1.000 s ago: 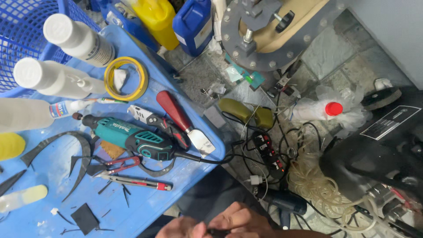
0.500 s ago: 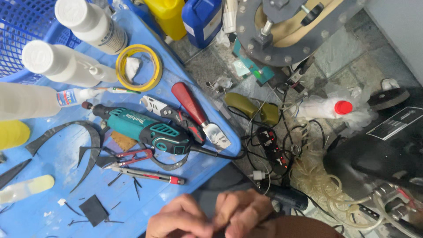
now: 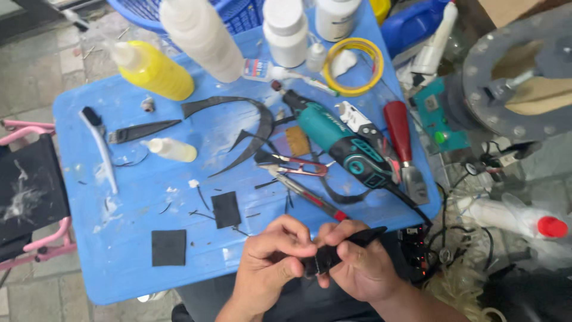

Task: The person applies glue from a white bottle onto a black square shoe part and then spreads it using a brush before adhering it to another shoe component.

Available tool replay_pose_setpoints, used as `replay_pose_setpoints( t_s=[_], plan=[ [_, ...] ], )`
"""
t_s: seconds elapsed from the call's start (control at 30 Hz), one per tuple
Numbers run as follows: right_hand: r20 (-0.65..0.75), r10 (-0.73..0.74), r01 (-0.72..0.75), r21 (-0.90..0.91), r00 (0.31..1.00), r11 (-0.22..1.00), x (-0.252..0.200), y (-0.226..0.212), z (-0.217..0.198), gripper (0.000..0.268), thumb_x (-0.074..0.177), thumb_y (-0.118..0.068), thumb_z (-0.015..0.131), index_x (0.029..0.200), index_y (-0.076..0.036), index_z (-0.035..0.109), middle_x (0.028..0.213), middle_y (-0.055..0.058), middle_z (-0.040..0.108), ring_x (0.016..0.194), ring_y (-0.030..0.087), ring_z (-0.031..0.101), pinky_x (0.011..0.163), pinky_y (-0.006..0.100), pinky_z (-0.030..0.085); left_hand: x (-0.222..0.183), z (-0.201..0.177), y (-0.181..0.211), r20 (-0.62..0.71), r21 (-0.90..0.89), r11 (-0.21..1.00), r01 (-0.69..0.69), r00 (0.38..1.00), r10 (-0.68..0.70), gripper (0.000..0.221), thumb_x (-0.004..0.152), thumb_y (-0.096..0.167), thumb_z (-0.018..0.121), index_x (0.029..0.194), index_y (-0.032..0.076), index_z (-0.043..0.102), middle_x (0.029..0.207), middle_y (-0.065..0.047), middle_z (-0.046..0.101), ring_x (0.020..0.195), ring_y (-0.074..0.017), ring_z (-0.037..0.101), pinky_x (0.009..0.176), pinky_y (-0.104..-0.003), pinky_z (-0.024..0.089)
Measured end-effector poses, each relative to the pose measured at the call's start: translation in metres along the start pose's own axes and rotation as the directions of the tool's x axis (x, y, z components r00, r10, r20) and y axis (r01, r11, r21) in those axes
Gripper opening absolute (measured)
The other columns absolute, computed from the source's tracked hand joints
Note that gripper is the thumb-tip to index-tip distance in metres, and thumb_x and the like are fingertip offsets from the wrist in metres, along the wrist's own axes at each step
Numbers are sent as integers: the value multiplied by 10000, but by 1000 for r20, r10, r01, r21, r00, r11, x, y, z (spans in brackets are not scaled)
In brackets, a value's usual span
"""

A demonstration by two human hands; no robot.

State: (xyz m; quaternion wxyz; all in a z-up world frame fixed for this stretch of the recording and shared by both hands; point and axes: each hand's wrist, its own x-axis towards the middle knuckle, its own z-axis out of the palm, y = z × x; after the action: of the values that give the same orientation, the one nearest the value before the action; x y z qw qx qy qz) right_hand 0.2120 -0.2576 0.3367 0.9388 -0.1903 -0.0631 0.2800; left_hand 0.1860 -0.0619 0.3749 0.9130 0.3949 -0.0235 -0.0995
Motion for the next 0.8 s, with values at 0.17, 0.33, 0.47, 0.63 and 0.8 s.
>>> replay_pose_setpoints(
  t_s=[0.17, 0.33, 0.47, 0.63, 0.8],
  plan=[
    [-14, 114, -113, 76, 993, 991, 9, 22, 6, 230, 1068, -126, 578, 1266, -20, 625, 1133, 205, 639, 930, 348, 701, 700, 396, 600, -12, -23, -3, 2, -271, 962, 43, 999, -44, 225, 956, 153, 809, 1102, -11, 756, 1123, -87, 580, 871, -230, 692, 661, -276, 565],
    [5, 41, -41, -69, 999, 997, 15, 28, 11, 233, 1089, -98, 575, 1286, 11, 631, 1166, 212, 631, 985, 324, 684, 804, 400, 583, -19, -26, 8, -178, -230, 971, 70, 978, -113, 237, 959, 168, 775, 1076, -36, 749, 1163, -125, 615, 858, -187, 690, 655, -263, 570],
    [22, -109, 110, -317, 994, 942, 24, 23, 21, 220, 1057, -56, 635, 1243, 51, 682, 1141, 226, 631, 961, 340, 707, 855, 424, 597, -21, -16, 26, -363, 137, 990, 11, 931, 40, 228, 923, 82, 755, 1130, -12, 761, 1004, -131, 692, 801, -152, 685, 709, -257, 589],
    [103, -348, 229, -911, 932, 344, 26, 24, 42, 142, 972, -37, 697, 1101, 22, 703, 1101, 175, 698, 952, 230, 719, 840, 314, 597, -18, -5, 35, -280, 788, 612, -71, 843, 459, 335, 767, -12, 880, 1080, 13, 763, 876, -71, 726, 707, -113, 653, 648, -244, 539],
    [194, -389, 260, -958, 900, 123, 26, 30, 49, 138, 964, -51, 697, 1084, 16, 685, 1075, 162, 714, 964, 224, 737, 835, 314, 605, -19, 2, 27, -217, 857, 491, -157, 754, 620, 303, 809, 2, 873, 1087, 38, 759, 928, -81, 753, 759, -117, 731, 656, -228, 578]
  ],
)
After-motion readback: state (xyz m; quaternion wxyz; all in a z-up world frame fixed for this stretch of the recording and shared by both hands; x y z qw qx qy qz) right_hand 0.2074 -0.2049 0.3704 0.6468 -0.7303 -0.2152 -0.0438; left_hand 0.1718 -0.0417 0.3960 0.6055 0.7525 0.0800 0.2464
